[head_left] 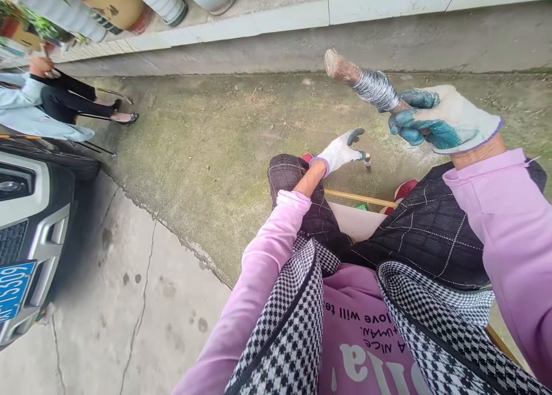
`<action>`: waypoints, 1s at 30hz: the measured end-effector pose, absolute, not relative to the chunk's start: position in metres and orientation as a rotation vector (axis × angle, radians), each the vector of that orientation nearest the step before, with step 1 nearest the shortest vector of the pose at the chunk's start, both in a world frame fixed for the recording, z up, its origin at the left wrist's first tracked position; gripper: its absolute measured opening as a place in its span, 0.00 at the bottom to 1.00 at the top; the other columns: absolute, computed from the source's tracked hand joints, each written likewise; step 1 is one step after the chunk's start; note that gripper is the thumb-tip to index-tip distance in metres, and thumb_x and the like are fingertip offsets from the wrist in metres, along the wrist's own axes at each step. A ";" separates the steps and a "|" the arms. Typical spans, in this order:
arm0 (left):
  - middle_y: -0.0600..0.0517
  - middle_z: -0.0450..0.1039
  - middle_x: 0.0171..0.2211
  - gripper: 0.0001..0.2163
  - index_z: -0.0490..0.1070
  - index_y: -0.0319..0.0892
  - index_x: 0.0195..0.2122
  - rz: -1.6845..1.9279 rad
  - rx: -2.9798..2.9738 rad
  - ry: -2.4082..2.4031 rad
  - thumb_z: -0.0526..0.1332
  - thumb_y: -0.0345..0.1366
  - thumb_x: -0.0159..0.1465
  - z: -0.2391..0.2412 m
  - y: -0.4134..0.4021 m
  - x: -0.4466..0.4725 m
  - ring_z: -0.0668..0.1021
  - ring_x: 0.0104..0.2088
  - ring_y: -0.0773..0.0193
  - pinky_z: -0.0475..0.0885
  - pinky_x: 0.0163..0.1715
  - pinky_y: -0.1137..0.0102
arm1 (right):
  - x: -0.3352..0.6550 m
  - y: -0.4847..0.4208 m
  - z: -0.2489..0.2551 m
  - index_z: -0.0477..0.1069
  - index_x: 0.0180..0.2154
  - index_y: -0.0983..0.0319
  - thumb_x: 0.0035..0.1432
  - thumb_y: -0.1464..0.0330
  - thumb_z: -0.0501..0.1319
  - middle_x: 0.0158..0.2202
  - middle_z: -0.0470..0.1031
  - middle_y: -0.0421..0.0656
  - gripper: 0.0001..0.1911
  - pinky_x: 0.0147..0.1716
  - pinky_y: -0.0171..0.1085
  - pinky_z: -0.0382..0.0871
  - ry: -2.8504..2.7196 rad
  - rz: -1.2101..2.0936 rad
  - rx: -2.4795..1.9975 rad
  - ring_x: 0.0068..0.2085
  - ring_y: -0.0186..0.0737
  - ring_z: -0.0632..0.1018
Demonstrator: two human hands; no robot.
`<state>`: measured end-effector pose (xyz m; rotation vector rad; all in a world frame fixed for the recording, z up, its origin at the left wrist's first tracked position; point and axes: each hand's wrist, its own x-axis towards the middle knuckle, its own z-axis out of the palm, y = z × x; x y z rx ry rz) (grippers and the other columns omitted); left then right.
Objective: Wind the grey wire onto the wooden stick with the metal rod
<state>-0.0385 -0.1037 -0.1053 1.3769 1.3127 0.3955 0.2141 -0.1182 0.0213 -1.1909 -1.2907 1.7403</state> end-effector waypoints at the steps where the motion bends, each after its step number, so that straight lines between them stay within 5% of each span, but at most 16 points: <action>1: 0.32 0.82 0.81 0.48 0.78 0.39 0.85 0.434 1.367 1.296 0.77 0.25 0.60 -0.104 -0.103 -0.037 0.81 0.82 0.40 0.78 0.81 0.55 | 0.214 -0.118 0.022 0.82 0.41 0.58 0.53 0.65 0.89 0.36 0.80 0.46 0.21 0.25 0.37 0.61 -1.286 1.743 -1.198 0.30 0.35 0.69; 6: 0.35 0.84 0.80 0.40 0.79 0.40 0.83 0.649 1.279 1.205 0.78 0.27 0.68 -0.089 -0.094 -0.027 0.81 0.83 0.44 0.78 0.81 0.56 | 0.208 -0.118 0.021 0.82 0.39 0.55 0.51 0.56 0.96 0.37 0.82 0.46 0.29 0.23 0.38 0.65 -1.313 1.736 -1.254 0.31 0.37 0.69; 11: 0.44 0.95 0.54 0.21 0.85 0.40 0.71 0.637 1.076 1.101 0.75 0.36 0.80 -0.066 -0.100 -0.031 0.94 0.53 0.60 0.86 0.58 0.69 | 0.205 -0.115 0.018 0.83 0.36 0.58 0.49 0.58 0.97 0.32 0.80 0.43 0.28 0.20 0.35 0.65 -1.282 1.625 -1.250 0.28 0.34 0.69; 17: 0.58 0.81 0.29 0.09 0.89 0.39 0.59 0.689 0.980 1.215 0.74 0.37 0.84 -0.046 -0.108 -0.042 0.82 0.29 0.72 0.75 0.36 0.79 | 0.208 -0.104 0.012 0.85 0.43 0.61 0.61 0.73 0.86 0.33 0.82 0.43 0.14 0.19 0.33 0.61 -1.193 1.493 -1.430 0.26 0.31 0.66; 27: 0.61 0.74 0.26 0.10 0.87 0.40 0.53 0.783 0.907 1.415 0.63 0.28 0.86 -0.033 -0.105 -0.045 0.78 0.26 0.73 0.70 0.31 0.80 | 0.219 -0.108 0.008 0.87 0.51 0.62 0.57 0.70 0.85 0.35 0.81 0.42 0.21 0.23 0.32 0.58 -1.136 1.845 -1.372 0.27 0.31 0.66; 30: 0.61 0.74 0.25 0.09 0.87 0.41 0.51 0.772 0.928 1.455 0.65 0.27 0.86 -0.032 -0.107 -0.046 0.77 0.26 0.73 0.69 0.32 0.80 | 0.214 -0.110 0.007 0.86 0.55 0.64 0.64 0.71 0.81 0.37 0.81 0.43 0.18 0.25 0.35 0.60 -1.193 1.746 -1.469 0.27 0.33 0.66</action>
